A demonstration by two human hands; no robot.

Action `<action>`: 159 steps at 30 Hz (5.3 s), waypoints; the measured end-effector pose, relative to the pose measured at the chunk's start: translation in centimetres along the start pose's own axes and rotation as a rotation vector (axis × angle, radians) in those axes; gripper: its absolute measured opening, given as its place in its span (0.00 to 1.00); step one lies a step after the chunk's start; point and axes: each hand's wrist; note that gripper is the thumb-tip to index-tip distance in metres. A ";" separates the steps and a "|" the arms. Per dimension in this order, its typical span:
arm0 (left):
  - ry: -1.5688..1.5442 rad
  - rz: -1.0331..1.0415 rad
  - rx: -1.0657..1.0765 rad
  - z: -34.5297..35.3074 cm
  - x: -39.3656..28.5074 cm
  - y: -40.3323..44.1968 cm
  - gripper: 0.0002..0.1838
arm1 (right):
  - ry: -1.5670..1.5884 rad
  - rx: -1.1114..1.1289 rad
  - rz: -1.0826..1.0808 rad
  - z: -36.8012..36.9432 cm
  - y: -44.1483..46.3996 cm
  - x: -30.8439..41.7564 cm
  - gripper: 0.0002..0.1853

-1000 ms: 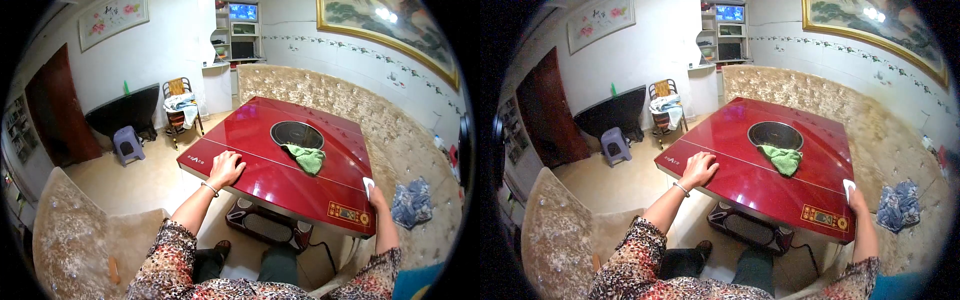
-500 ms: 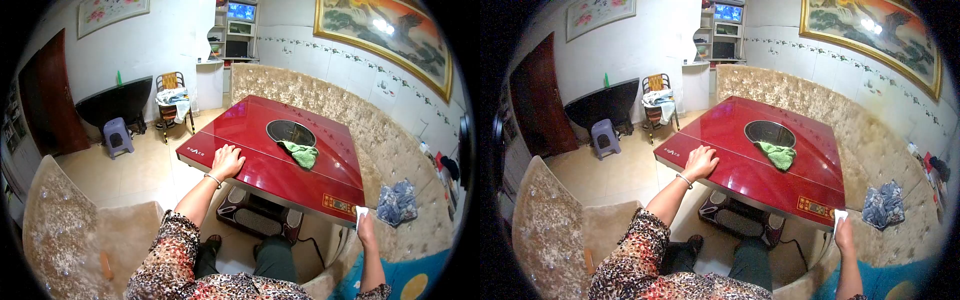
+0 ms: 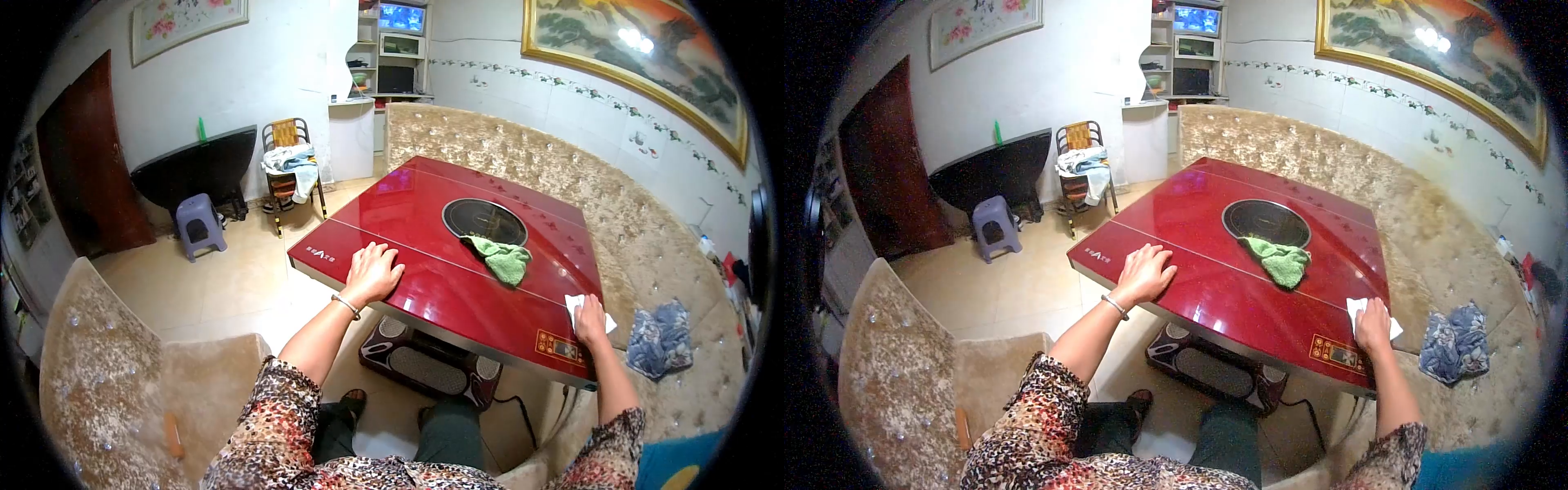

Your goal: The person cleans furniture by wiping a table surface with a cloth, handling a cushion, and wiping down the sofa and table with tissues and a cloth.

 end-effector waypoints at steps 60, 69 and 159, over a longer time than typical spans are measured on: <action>0.013 0.052 -0.095 -0.5 -0.5 0.4 0.36 | 0.949 -0.055 -0.507 9.1 7.0 27.1 0.17; 0.068 0.570 0.504 -0.9 -5.1 2.7 0.37 | 0.890 -0.278 -0.654 8.4 6.1 28.7 0.12; -0.265 0.611 0.385 -3.3 -5.5 -4.2 0.21 | 0.881 -0.302 -1.233 5.9 0.0 32.7 0.08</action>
Point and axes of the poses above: each hand's wrist, its own y-axis towards the middle knuckle, its own z-axis out of the palm, x = y × z, and after that the axes turned 5 degrees about y, right-handed
